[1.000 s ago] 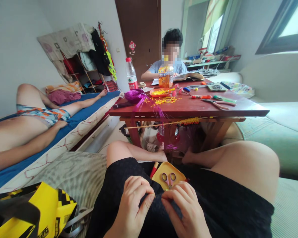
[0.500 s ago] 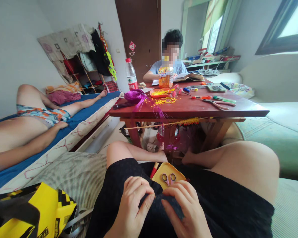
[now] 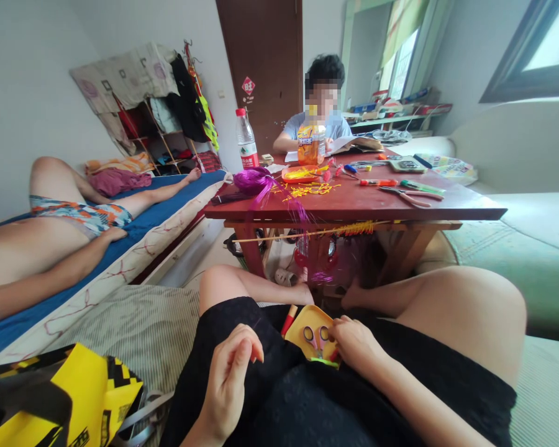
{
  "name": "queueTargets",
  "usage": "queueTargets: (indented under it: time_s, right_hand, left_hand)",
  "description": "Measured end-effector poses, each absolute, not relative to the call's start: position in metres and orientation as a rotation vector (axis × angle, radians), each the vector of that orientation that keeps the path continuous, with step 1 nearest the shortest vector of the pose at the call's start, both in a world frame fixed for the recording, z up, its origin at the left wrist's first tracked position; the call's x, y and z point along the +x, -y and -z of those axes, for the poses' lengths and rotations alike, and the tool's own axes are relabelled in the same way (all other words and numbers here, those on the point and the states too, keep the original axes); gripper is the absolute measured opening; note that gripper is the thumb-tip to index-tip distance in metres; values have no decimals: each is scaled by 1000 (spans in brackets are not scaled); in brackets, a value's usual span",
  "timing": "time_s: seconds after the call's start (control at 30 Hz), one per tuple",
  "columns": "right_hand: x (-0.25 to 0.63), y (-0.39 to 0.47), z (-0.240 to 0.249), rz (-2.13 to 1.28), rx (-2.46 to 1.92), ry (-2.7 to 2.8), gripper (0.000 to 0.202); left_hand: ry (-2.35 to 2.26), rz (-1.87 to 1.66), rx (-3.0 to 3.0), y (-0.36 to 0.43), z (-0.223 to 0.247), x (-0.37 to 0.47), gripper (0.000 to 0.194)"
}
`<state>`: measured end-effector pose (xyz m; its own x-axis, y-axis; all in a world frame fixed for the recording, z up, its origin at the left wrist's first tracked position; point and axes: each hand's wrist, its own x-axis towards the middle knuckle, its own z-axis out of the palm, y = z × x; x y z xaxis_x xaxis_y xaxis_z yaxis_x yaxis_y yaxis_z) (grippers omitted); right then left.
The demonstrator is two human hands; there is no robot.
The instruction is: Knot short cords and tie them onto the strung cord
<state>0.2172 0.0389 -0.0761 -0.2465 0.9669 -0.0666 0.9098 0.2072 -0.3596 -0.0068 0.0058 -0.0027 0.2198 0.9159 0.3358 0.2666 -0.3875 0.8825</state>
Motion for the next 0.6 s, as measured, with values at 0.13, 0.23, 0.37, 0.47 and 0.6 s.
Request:
queueTargets:
  time_s: [0.13, 0.23, 0.37, 0.47, 0.6]
  right_hand:
    - [208, -41, 94, -526, -1776, 2345, 23]
    - [209, -35, 84, -589, -1737, 2288, 21]
    - [204, -18, 53, -789, -1592, 2144, 16]
    - [185, -4, 33, -1286, -1337, 1596, 19]
    - [155, 3, 25, -1652, -1180, 1028, 44]
  left_hand:
    - [-1062, -1158, 1701, -5, 5, -4, 41]
    - [-1024, -1144, 1627, -5, 6, -3, 43]
    - [-940, -1141, 1466, -4, 10, 1, 46]
    - [-884, -1160, 1323, -3, 11, 4, 47]
    - [-831, -1163, 1163, -1, 9, 9, 50]
